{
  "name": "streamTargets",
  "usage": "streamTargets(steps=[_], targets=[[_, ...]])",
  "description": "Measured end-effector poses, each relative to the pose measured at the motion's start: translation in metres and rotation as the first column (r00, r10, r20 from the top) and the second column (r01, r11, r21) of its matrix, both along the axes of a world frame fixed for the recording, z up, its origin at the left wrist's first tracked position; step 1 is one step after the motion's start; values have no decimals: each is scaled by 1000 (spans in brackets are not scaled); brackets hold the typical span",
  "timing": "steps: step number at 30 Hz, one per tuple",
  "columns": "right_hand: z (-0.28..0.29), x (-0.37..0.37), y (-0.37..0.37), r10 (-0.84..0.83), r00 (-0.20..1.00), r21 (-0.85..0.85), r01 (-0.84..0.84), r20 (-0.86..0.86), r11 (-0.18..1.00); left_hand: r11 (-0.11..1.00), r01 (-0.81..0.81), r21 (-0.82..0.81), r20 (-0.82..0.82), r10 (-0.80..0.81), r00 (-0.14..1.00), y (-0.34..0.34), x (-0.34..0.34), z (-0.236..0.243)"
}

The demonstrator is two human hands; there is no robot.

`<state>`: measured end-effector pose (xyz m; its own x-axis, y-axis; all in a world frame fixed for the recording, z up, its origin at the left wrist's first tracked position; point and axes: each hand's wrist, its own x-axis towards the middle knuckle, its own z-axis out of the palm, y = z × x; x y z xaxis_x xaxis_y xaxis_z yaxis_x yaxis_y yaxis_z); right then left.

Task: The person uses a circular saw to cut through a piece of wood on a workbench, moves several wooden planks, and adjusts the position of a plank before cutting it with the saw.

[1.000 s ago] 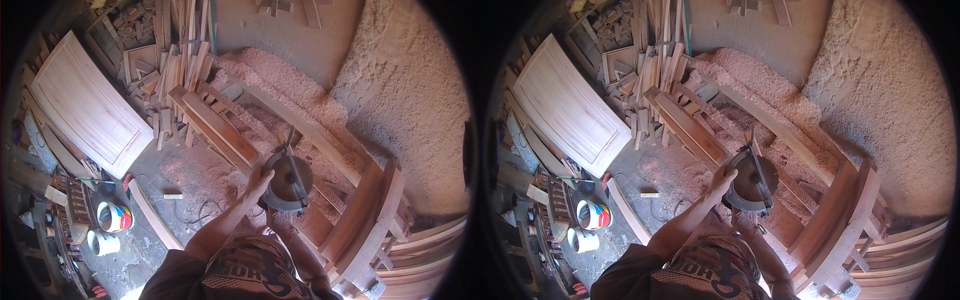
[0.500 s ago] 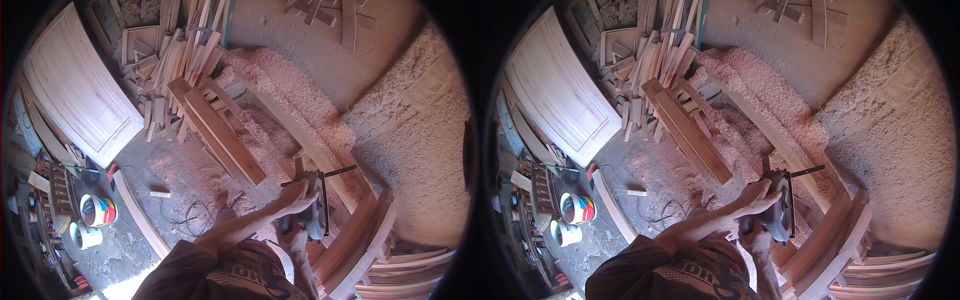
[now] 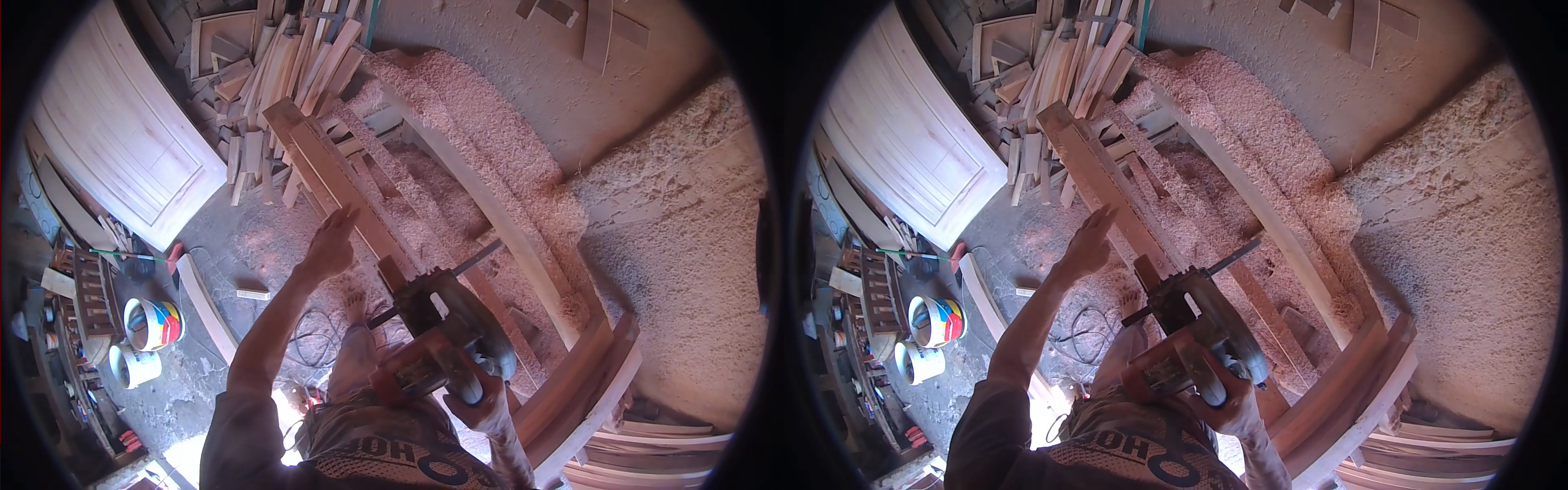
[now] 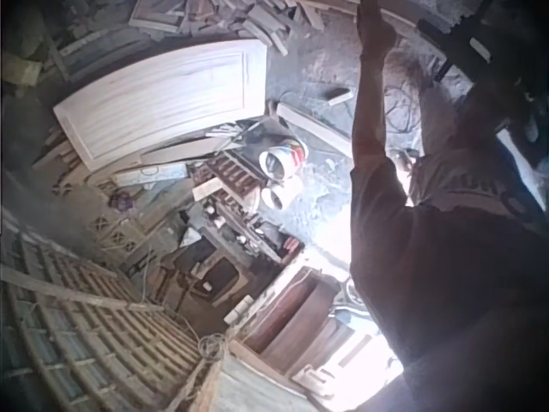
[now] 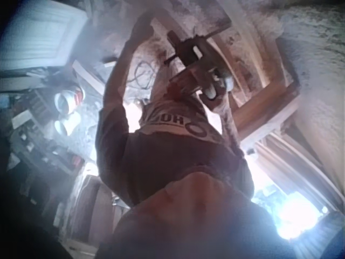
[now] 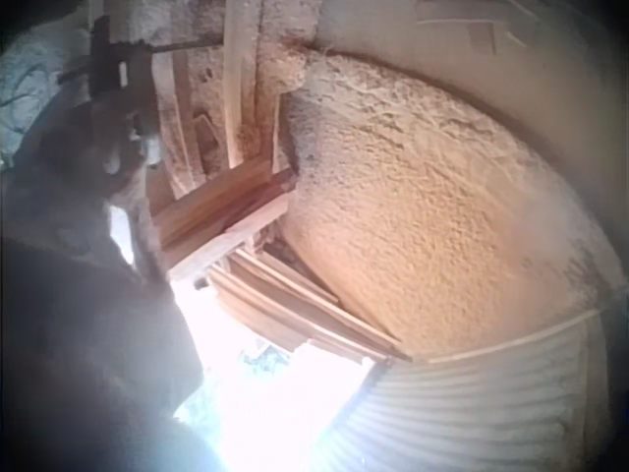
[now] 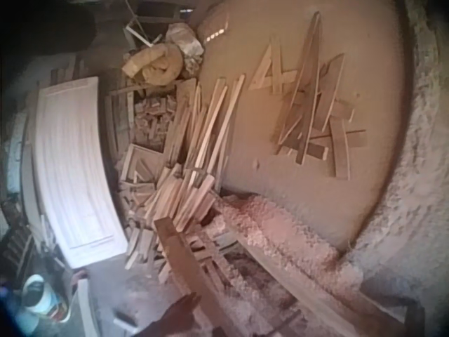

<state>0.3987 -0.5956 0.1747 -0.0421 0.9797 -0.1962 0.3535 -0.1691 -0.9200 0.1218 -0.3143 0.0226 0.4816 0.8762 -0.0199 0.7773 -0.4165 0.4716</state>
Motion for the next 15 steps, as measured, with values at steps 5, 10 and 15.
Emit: streamTargets(steps=[5,10,15], targets=[[-24,-3,8,119,992,105,-123,48,987,966,253,55,-287,-227,931,-20,12,9],[-54,-3,8,157,987,14,-157,21,987,858,474,199,-449,-350,822,-23,25,-46],[-71,8,5,116,993,72,-117,17,991,807,496,321,-419,-348,839,-22,47,-63]])
